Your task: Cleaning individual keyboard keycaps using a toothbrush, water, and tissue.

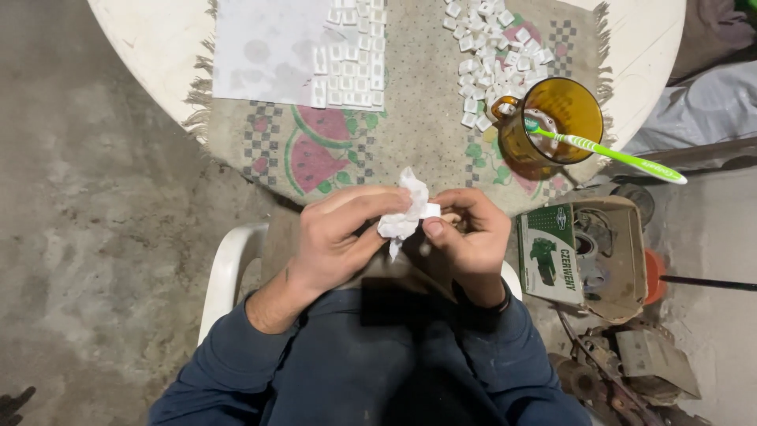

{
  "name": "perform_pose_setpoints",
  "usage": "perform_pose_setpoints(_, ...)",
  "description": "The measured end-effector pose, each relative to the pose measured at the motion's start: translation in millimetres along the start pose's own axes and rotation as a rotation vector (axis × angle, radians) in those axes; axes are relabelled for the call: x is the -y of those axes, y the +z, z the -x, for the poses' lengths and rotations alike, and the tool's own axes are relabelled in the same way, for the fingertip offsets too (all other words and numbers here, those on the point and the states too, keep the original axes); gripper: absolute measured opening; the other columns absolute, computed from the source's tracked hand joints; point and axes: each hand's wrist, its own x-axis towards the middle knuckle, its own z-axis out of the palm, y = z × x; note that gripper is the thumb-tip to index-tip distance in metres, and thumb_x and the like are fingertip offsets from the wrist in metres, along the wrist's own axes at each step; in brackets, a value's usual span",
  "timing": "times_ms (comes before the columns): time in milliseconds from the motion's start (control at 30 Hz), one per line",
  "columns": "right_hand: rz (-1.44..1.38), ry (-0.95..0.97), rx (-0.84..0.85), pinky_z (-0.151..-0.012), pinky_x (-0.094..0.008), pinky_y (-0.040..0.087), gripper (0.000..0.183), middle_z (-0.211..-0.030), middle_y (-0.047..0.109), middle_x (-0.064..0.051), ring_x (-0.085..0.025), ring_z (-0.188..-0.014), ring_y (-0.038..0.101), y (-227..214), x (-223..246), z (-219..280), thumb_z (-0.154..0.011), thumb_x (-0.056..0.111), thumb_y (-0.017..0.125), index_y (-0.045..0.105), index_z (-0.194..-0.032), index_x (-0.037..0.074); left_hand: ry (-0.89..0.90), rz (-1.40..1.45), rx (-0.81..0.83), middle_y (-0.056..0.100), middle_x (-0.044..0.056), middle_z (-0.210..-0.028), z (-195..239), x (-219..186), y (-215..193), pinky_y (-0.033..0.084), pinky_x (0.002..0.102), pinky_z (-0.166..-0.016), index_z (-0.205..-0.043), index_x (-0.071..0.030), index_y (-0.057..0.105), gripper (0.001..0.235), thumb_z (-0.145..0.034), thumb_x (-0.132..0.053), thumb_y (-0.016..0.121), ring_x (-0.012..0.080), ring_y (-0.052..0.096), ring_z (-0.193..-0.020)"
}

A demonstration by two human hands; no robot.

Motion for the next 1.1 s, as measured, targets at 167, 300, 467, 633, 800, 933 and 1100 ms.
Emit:
perform_pose_setpoints(167,-0.188,0.132,0.038,-0.069,-0.024,0.053,0.029,-0.089,0.071,-0.006,-0.008,-0.074,0.063,2,2,-1,-0.092,0.012,0.078,0.065,-0.112,-0.005,0.227,-0.111,0.016,0.073,0.007,-0.110,-5,2,0,0.060,0.037,-0.089,-0.117,-0.007,0.069,0.032,-0.087,0.003,0.076,0.0271,0.074,-0.101)
perform_pose_setpoints(300,-0.213,0.161,0.086,-0.066,-0.025,0.052,0.029,-0.088,0.071,-0.007,-0.009,-0.072,0.064,5,2,0,-0.090,0.011,0.078,0.065,-0.111,-0.004,0.307,-0.136,0.045,0.071,0.006,-0.104,-5,5,0,0.060,0.039,-0.087,-0.117,-0.008,0.067,0.035,-0.085,0.004,0.075,0.0281,0.073,-0.095)
perform_pose_setpoints(467,-0.160,0.183,0.121,-0.069,-0.025,0.053,0.024,-0.088,0.071,-0.006,-0.009,-0.074,0.064,8,7,-5,-0.092,0.009,0.076,0.065,-0.108,-0.004,0.207,-0.085,0.093,0.069,0.008,-0.108,2,15,-4,0.058,0.040,-0.089,-0.117,-0.007,0.061,0.034,-0.086,0.002,0.072,0.0291,0.069,-0.101)
perform_pose_setpoints(633,-0.105,0.224,0.242,-0.069,-0.025,0.055,0.022,-0.092,0.071,-0.004,-0.010,-0.076,0.067,1,17,-19,-0.090,0.008,0.075,0.064,-0.106,-0.004,0.105,-0.057,0.193,0.068,0.007,-0.110,0,14,-16,0.055,0.041,-0.091,-0.116,-0.008,0.061,0.030,-0.087,0.000,0.066,0.0286,0.066,-0.103)
perform_pose_setpoints(800,0.296,0.230,0.495,-0.063,-0.025,0.048,0.023,-0.082,0.068,-0.005,-0.007,-0.073,0.060,0,61,-43,-0.085,0.008,0.077,0.069,-0.105,0.000,0.412,-0.175,0.283,0.068,0.005,-0.106,-7,5,-31,0.053,0.040,-0.086,-0.113,-0.009,0.069,0.025,-0.089,-0.005,0.072,0.0272,0.066,-0.100)
perform_pose_setpoints(933,0.564,-0.109,0.668,-0.067,-0.026,0.055,0.028,-0.085,0.071,-0.005,-0.009,-0.074,0.068,14,97,-70,-0.081,0.018,0.081,0.068,-0.101,0.003,0.404,-0.052,0.196,0.068,0.006,-0.108,22,16,-42,0.053,0.038,-0.089,-0.113,-0.006,0.069,0.030,-0.084,-0.001,0.073,0.0251,0.067,-0.102)
perform_pose_setpoints(1100,0.993,-0.398,0.594,-0.059,-0.028,0.053,0.024,-0.088,0.075,-0.004,-0.016,-0.068,0.071,21,104,-129,-0.092,0.033,0.076,0.077,-0.103,0.012,-0.355,0.592,-0.286,0.065,0.006,-0.111,106,58,-29,0.052,0.029,-0.093,-0.109,-0.001,0.065,0.026,-0.088,0.011,0.071,0.0125,0.063,-0.104)
